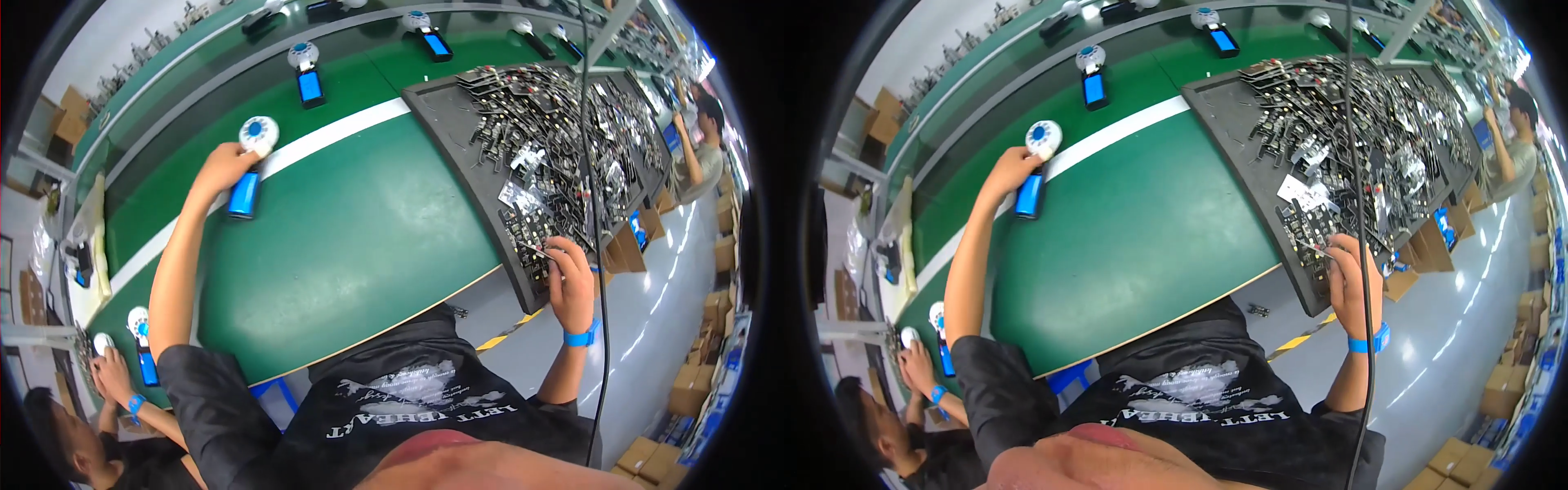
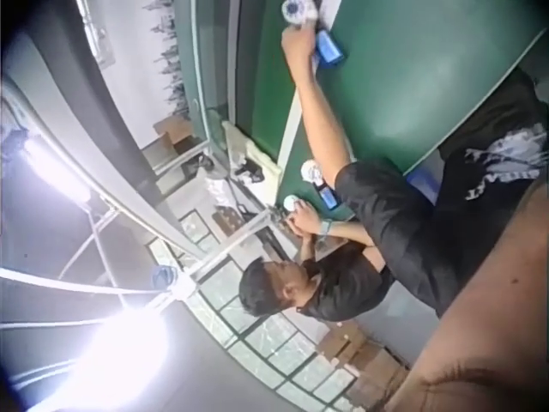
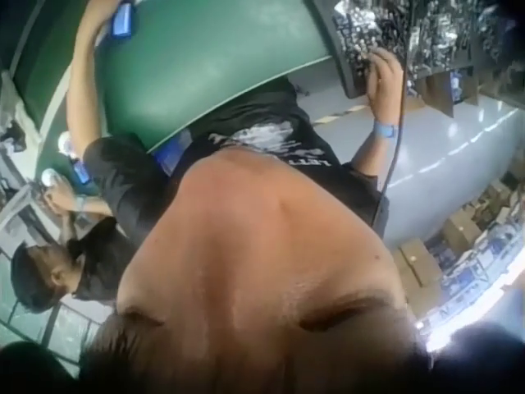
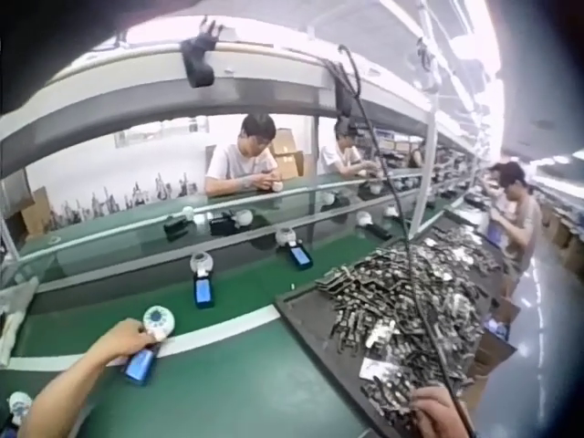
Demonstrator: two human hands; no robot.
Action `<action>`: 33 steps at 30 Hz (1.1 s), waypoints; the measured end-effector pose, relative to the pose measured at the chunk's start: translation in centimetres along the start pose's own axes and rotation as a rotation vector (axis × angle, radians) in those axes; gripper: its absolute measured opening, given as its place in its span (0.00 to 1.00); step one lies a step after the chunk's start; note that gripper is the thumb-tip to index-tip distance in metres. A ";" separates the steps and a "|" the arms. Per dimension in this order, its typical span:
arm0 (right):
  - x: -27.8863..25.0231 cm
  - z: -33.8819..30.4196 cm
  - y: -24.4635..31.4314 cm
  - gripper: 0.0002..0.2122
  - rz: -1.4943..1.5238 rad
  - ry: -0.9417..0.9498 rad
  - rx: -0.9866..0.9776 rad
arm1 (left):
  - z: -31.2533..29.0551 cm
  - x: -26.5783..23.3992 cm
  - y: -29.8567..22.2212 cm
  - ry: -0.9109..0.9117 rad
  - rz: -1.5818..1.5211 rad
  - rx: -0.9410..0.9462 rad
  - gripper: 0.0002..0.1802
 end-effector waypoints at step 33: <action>18.2 11.9 15.6 0.19 0.985 0.195 0.063 | -9.5 6.8 -12.5 0.278 -1.016 0.291 0.06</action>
Point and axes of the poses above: each hand's wrist, its own z-axis towards the middle knuckle, its own x-axis out of the palm, y = z × x, the point moved 9 cm from there along z, towards the middle knuckle
